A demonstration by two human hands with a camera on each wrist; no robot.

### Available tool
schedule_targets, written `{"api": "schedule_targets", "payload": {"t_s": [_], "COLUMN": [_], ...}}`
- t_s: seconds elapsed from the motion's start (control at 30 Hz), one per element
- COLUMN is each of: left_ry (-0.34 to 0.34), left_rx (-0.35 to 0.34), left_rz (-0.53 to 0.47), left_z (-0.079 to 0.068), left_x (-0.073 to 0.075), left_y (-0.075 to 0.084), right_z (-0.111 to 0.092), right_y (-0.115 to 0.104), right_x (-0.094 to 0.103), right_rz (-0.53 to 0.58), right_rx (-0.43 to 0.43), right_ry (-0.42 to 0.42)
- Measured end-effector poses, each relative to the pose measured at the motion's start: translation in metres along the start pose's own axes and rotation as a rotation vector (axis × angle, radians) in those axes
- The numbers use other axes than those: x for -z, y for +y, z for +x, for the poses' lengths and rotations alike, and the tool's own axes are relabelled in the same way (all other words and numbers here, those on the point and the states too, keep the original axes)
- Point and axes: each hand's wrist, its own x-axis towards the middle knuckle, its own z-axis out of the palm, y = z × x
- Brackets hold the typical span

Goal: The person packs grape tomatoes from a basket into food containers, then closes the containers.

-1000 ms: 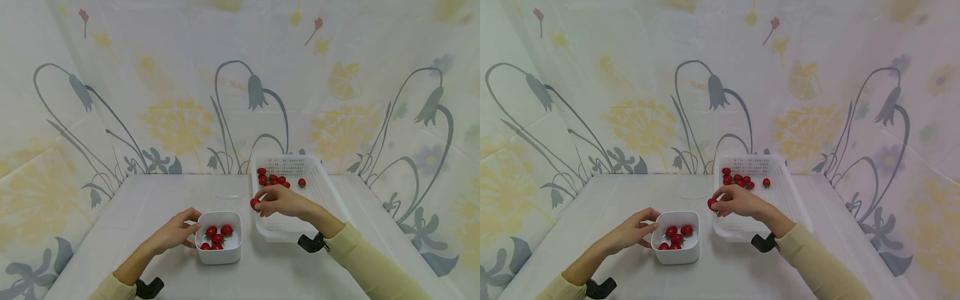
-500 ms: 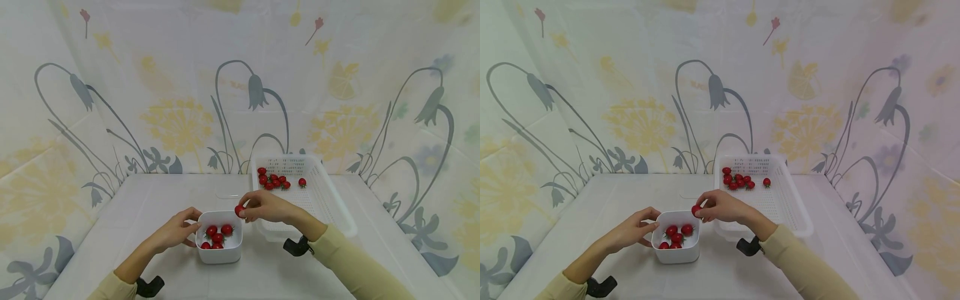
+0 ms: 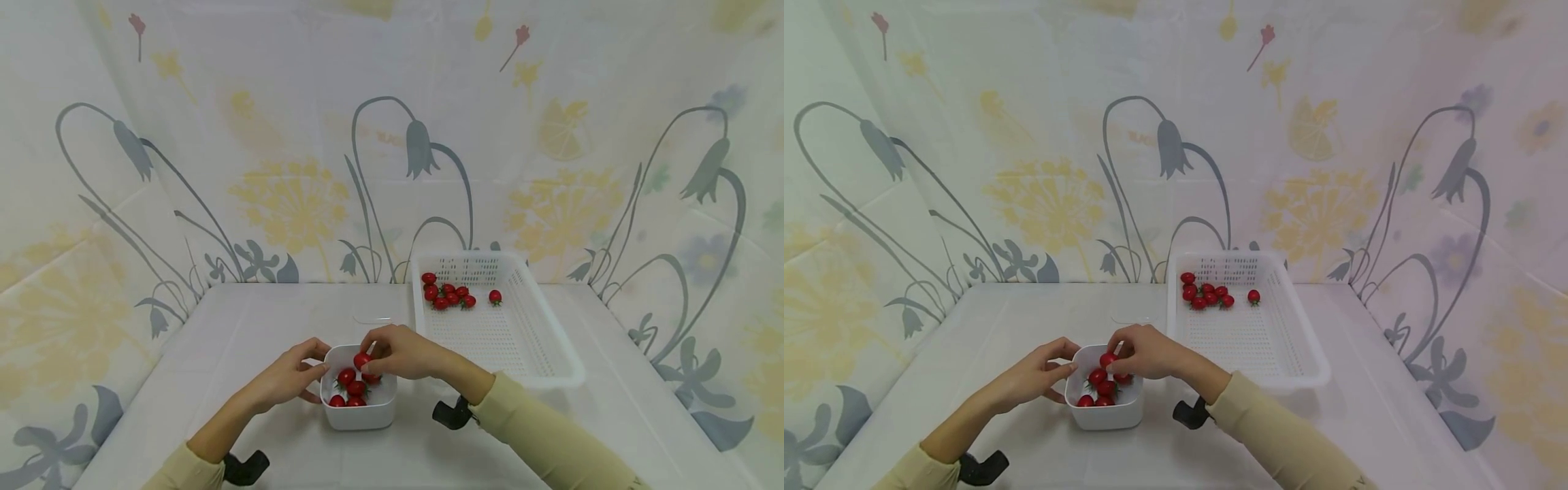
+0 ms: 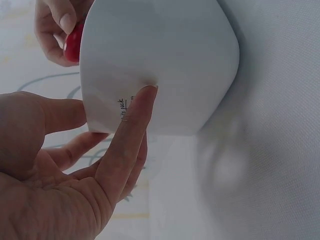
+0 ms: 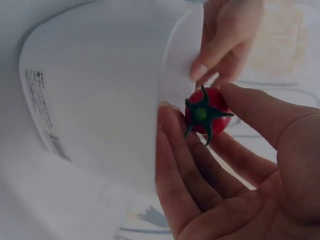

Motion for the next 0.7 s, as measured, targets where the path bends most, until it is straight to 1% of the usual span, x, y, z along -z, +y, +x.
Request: {"api": "schedule_targets", "payload": {"t_s": [0.23,0.33,0.47,0.57,0.7], "left_ry": [-0.006,-0.008,-0.012,-0.015,-0.017], "left_rx": [-0.009,-0.018,-0.023,-0.025,-0.026], "left_rz": [-0.014,-0.017,-0.021,-0.019,-0.019], "left_z": [0.0,0.0,0.0,0.0,0.0], "left_x": [0.001,0.001,0.001,0.0,0.0], "left_y": [0.0,0.0,0.0,0.0,0.001], "right_z": [0.012,0.016,0.021,0.023,0.025], "right_y": [-0.002,-0.003,-0.004,-0.003,-0.001], "right_x": [-0.017,-0.024,-0.034,-0.04,-0.046], "right_rz": [-0.091,-0.14,-0.248,-0.35,-0.472], "right_rx": [0.047,0.055,0.019,-0.005,0.005], "right_ry": [0.015,0.021,0.034,0.059,0.095]}}
